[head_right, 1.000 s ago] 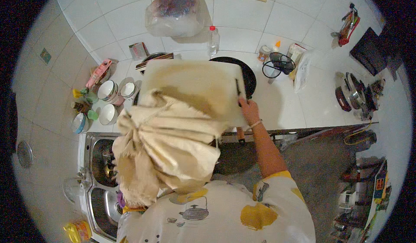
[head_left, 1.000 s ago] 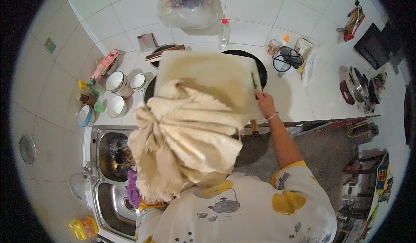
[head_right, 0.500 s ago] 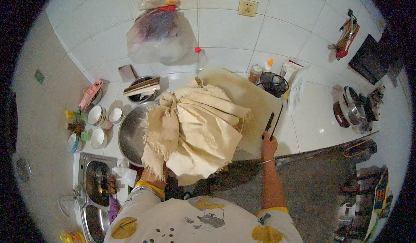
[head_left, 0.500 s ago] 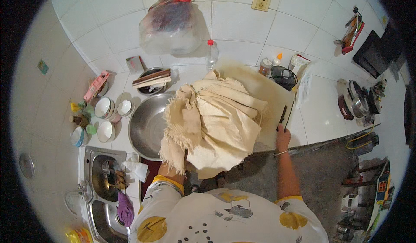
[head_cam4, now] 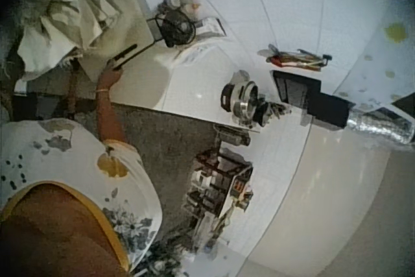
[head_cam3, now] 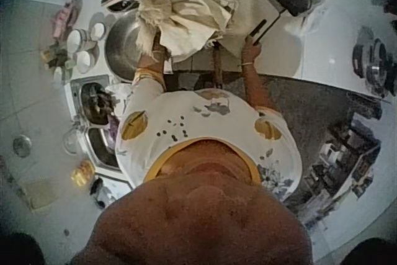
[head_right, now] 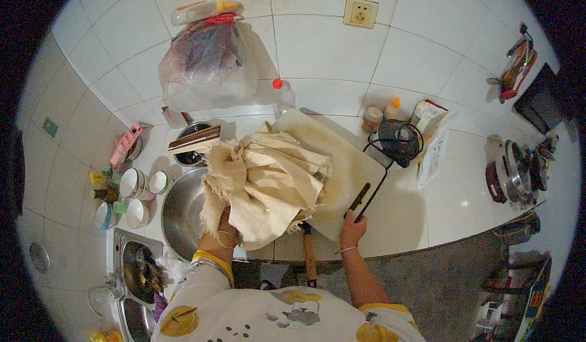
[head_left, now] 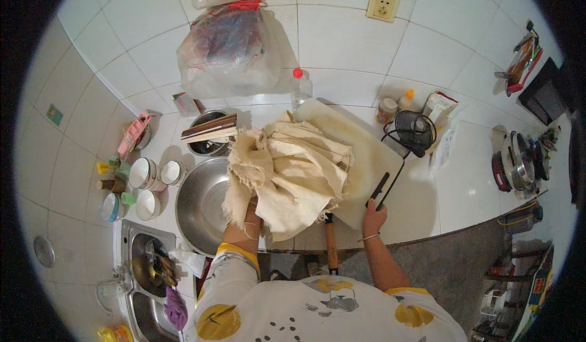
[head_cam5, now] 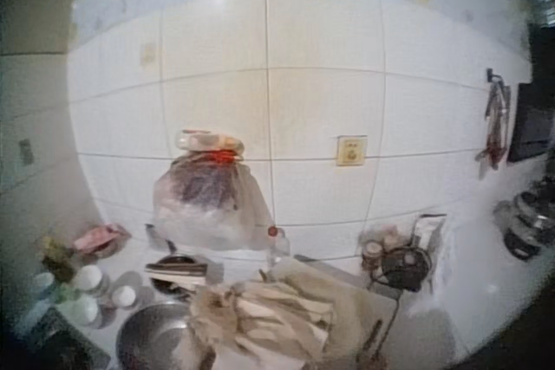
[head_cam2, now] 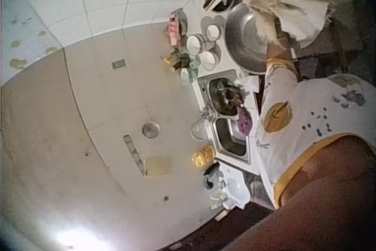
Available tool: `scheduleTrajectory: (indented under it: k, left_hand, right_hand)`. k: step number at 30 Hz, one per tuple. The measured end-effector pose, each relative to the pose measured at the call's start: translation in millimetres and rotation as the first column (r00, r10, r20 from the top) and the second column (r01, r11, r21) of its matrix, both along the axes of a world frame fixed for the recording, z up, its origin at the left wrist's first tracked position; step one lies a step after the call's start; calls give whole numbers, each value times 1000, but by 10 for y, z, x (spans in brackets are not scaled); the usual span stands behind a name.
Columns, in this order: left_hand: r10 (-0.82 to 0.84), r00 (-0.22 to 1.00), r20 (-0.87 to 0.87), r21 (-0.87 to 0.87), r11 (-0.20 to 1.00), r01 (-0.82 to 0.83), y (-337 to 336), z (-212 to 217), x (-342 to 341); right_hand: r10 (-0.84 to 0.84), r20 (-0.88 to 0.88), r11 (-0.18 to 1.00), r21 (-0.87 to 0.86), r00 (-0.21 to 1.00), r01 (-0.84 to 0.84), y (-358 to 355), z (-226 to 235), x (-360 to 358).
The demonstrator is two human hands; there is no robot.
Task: The person scrubs a knife with a steel wool pad in a kitchen sink, rinses it, and places it in a drying rack. They then retrieve several beige cloths from a wall line, place them in a metal bowl in the sink, and wash them by hand under running water.
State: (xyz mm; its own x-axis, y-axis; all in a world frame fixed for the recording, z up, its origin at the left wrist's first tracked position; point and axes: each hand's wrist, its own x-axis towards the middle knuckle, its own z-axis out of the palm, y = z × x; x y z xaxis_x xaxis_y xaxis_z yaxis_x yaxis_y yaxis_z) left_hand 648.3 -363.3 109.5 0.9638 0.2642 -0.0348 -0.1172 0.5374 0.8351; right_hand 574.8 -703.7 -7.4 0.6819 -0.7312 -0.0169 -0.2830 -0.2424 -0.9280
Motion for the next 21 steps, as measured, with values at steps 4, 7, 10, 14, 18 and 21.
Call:
scheduleTrajectory:
  k: [4, 7, 10, 14, 18, 21]
  left_hand:
    - [9, 1000, -6, 9, 1000, -9, 10, -26, 160]
    - [16, 1000, -9, 18, 1000, -16, 16, -34, 216]
    - [17, 1000, -5, 24, 1000, -17, 12, -57, 267]
    - [18, 1000, 2, 30, 999, -18, 3, -47, 261]
    - [17, 1000, 10, 45, 999, -17, -22, -4, -18]
    - [27, 999, 41, 115, 993, -32, -46, 148, -414]
  right_hand:
    - [13, 6, 998, 66, 1000, -13, 50, -150, 45]
    - [21, -3, 998, 53, 1000, -20, 125, -120, 71]
    - [5, 26, 999, 39, 1000, -6, 218, -82, 55]
    - [37, -182, 999, -2, 983, -38, 133, -206, 60]
    - [59, -153, 997, -31, 986, -64, -26, -546, 110]
    - [92, -98, 994, 63, 991, -86, 36, -307, 58]
